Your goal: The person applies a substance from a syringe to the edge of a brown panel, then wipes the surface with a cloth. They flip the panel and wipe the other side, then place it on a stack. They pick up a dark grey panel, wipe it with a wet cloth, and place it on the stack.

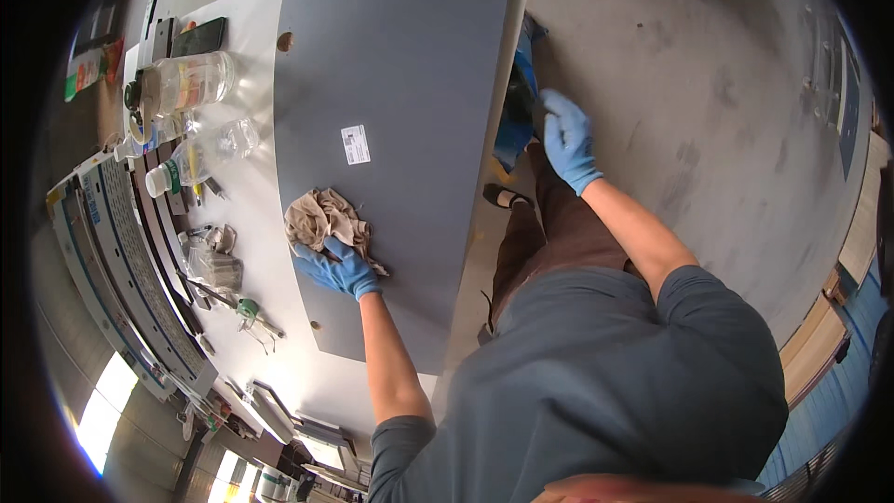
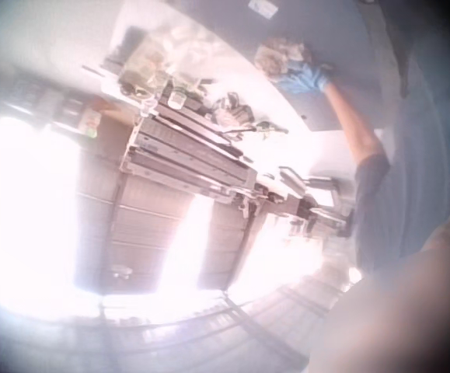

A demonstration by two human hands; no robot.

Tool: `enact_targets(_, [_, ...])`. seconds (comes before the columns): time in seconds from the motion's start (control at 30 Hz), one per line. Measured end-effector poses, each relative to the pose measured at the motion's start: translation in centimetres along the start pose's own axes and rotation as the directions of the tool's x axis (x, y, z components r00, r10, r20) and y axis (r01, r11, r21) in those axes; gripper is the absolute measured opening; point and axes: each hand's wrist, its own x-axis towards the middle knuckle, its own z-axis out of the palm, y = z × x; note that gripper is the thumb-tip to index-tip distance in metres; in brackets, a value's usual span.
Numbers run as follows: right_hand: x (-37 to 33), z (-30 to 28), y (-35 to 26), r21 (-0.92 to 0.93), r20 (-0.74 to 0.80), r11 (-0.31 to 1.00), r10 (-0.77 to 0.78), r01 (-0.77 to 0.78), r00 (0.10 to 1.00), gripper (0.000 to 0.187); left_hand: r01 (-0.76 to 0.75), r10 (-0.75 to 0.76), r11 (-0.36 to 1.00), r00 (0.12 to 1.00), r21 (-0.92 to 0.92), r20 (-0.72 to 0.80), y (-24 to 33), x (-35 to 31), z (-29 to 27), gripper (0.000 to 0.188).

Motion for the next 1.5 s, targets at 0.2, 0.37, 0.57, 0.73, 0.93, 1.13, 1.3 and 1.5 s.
enact_targets(0.2, [-0.5, 7.3, 0.2, -0.526, 0.741, 0.806, 0.278, 0.272, 0.611, 0.037, 0.079, -0.082, 0.994, 0.996, 0.075, 0.040, 0.1, -0.2, 0.1, 0.072])
enact_targets(0.37, [3.5, 13.8, 6.1, -0.589, 0.780, 0.786, 0.493, 0.188, 0.384, 0.038, 0.093, -0.098, 0.994, 0.992, 0.063, 0.080, -1.3, -0.4, 0.7, 0.074])
enact_targets(0.57, [3.0, 13.1, 14.9, -0.688, 0.713, 0.697, 0.598, 0.203, 0.367, 0.039, 0.114, -0.118, 0.993, 0.989, 0.039, 0.094, -1.8, -1.1, 0.8, 0.068])
enact_targets(0.73, [1.6, 12.7, 17.0, -0.737, 0.673, 0.633, 0.656, 0.235, 0.342, 0.040, 0.220, -0.223, 0.975, 0.970, 0.038, 0.093, -1.4, -1.1, 0.8, 0.074])
enact_targets(0.93, [1.6, 12.5, 16.8, -0.740, 0.672, 0.624, 0.668, 0.252, 0.319, 0.041, 0.258, -0.261, 0.965, 0.960, 0.040, 0.102, -0.7, -0.9, 0.5, 0.076])
enact_targets(1.13, [3.8, 13.7, 16.1, -0.734, 0.679, 0.610, 0.666, 0.298, 0.308, 0.043, 0.268, -0.269, 0.963, 0.958, 0.020, 0.097, -1.1, -0.9, 0.2, 0.085])
enact_targets(1.3, [5.1, 15.6, 15.4, -0.734, 0.679, 0.589, 0.656, 0.340, 0.330, 0.044, 0.267, -0.272, 0.962, 0.956, 0.058, 0.113, -1.6, -1.1, 0.1, 0.089])
enact_targets(1.5, [5.8, 16.3, 14.8, -0.748, 0.663, 0.562, 0.650, 0.352, 0.372, 0.046, 0.312, -0.310, 0.950, 0.943, 0.004, 0.119, -1.3, -1.0, -0.4, 0.090])
